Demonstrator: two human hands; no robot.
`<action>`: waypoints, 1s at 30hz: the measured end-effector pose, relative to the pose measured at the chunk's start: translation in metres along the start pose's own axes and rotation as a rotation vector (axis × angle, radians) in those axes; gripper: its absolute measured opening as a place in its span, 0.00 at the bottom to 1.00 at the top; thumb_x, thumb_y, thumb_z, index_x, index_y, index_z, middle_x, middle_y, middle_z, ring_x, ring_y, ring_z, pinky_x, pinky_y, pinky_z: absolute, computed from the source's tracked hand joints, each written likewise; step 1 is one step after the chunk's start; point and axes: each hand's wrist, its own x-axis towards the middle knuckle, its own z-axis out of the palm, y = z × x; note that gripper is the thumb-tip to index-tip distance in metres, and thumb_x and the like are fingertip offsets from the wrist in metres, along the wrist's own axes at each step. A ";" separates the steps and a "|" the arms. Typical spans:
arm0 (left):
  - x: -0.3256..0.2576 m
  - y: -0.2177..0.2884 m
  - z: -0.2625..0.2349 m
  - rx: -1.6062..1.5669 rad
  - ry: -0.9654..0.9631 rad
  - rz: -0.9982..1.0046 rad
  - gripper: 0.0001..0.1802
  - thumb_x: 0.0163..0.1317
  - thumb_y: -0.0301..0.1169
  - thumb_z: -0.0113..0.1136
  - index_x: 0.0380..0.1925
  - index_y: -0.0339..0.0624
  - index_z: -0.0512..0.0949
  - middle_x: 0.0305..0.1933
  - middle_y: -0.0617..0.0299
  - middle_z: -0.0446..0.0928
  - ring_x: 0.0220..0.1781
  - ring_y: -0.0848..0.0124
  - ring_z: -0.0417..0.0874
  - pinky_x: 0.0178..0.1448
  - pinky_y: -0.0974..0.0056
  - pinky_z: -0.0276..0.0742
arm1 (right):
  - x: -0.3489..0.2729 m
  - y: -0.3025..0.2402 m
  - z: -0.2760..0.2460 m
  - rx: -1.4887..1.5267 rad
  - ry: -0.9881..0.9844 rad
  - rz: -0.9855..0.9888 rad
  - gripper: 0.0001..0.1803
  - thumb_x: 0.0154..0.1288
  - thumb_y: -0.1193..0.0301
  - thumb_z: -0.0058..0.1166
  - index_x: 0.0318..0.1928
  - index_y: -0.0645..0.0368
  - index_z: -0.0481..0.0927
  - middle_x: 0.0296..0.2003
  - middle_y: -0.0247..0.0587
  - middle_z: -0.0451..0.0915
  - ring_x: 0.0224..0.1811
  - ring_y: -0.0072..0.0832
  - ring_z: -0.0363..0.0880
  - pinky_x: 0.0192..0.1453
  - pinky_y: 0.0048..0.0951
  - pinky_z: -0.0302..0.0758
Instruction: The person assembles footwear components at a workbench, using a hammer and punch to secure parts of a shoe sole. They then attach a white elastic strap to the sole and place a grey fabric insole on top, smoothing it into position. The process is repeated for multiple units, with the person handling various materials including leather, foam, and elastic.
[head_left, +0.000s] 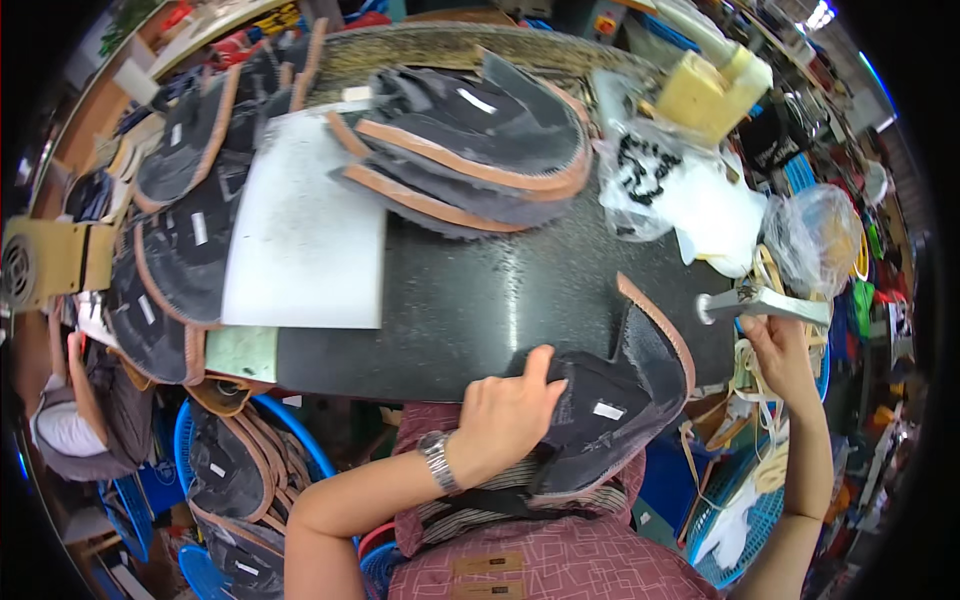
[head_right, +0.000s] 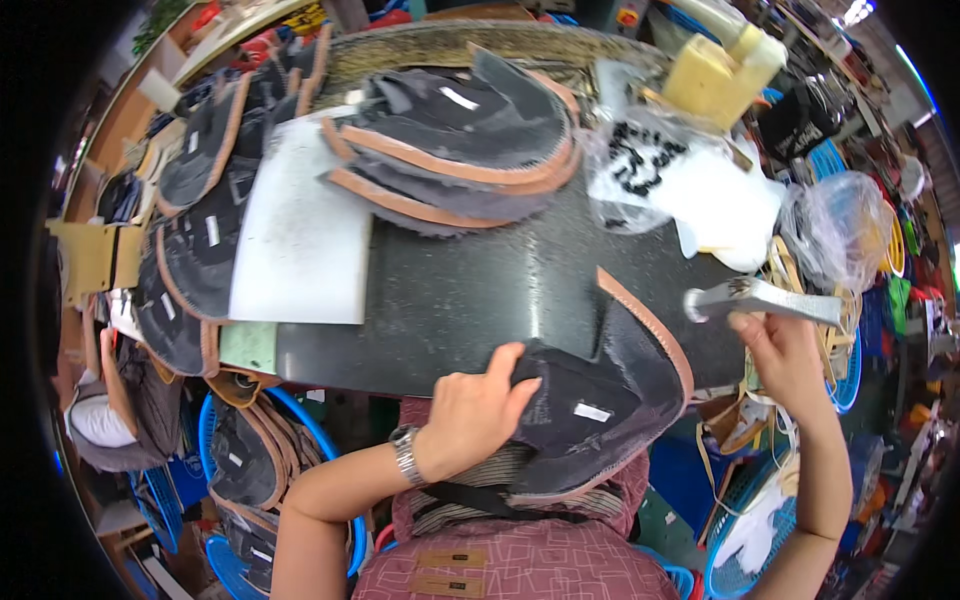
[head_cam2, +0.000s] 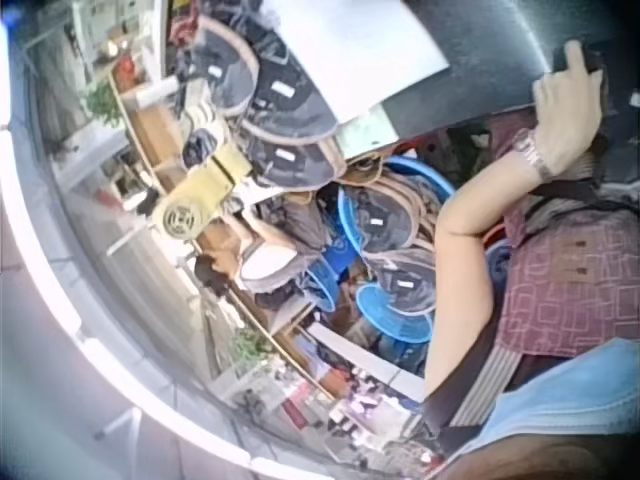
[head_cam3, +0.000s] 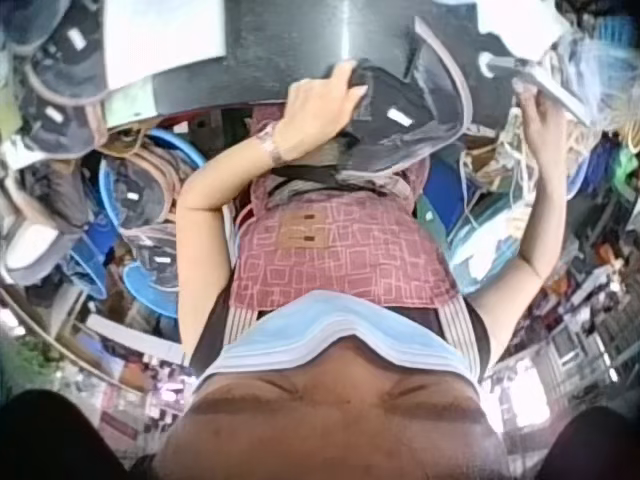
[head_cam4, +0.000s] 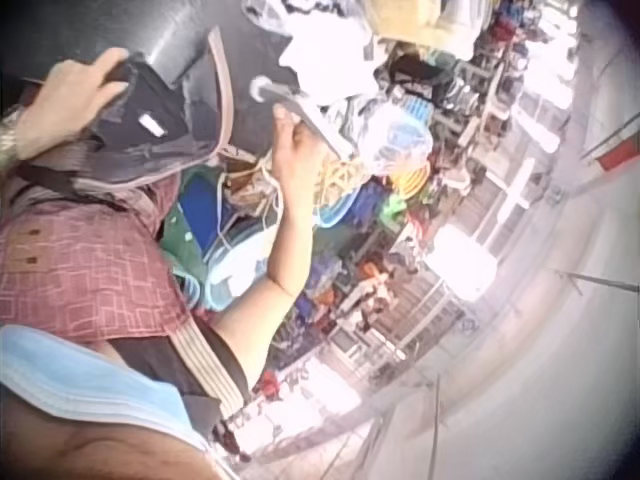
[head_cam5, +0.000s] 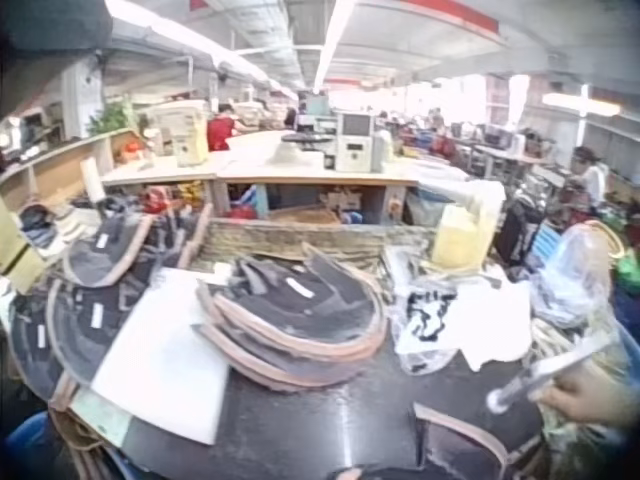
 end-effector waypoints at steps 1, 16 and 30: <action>-0.007 -0.001 -0.010 0.037 -0.046 -0.036 0.27 0.58 0.44 0.60 0.52 0.41 0.68 0.11 0.54 0.72 0.14 0.58 0.77 0.20 0.55 0.70 | -0.008 -0.010 0.011 -0.088 -0.003 0.048 0.13 0.61 0.62 0.56 0.40 0.58 0.80 0.31 0.37 0.81 0.26 0.32 0.78 0.36 0.34 0.74; 0.086 -0.026 -0.039 -0.467 -0.547 -0.304 0.16 0.51 0.25 0.62 0.41 0.34 0.76 0.27 0.58 0.79 0.24 0.73 0.79 0.31 0.70 0.75 | 0.044 -0.045 0.091 -0.359 -0.348 -0.936 0.14 0.46 0.69 0.52 0.34 0.58 0.67 0.21 0.32 0.65 0.20 0.24 0.72 0.19 0.25 0.70; 0.059 -0.057 -0.022 0.128 -0.087 0.810 0.15 0.44 0.27 0.57 0.34 0.31 0.78 0.32 0.58 0.74 0.29 0.70 0.75 0.27 0.73 0.72 | 0.075 -0.060 0.080 -0.304 -0.550 -0.817 0.15 0.44 0.70 0.53 0.35 0.60 0.67 0.21 0.33 0.64 0.20 0.24 0.73 0.18 0.24 0.68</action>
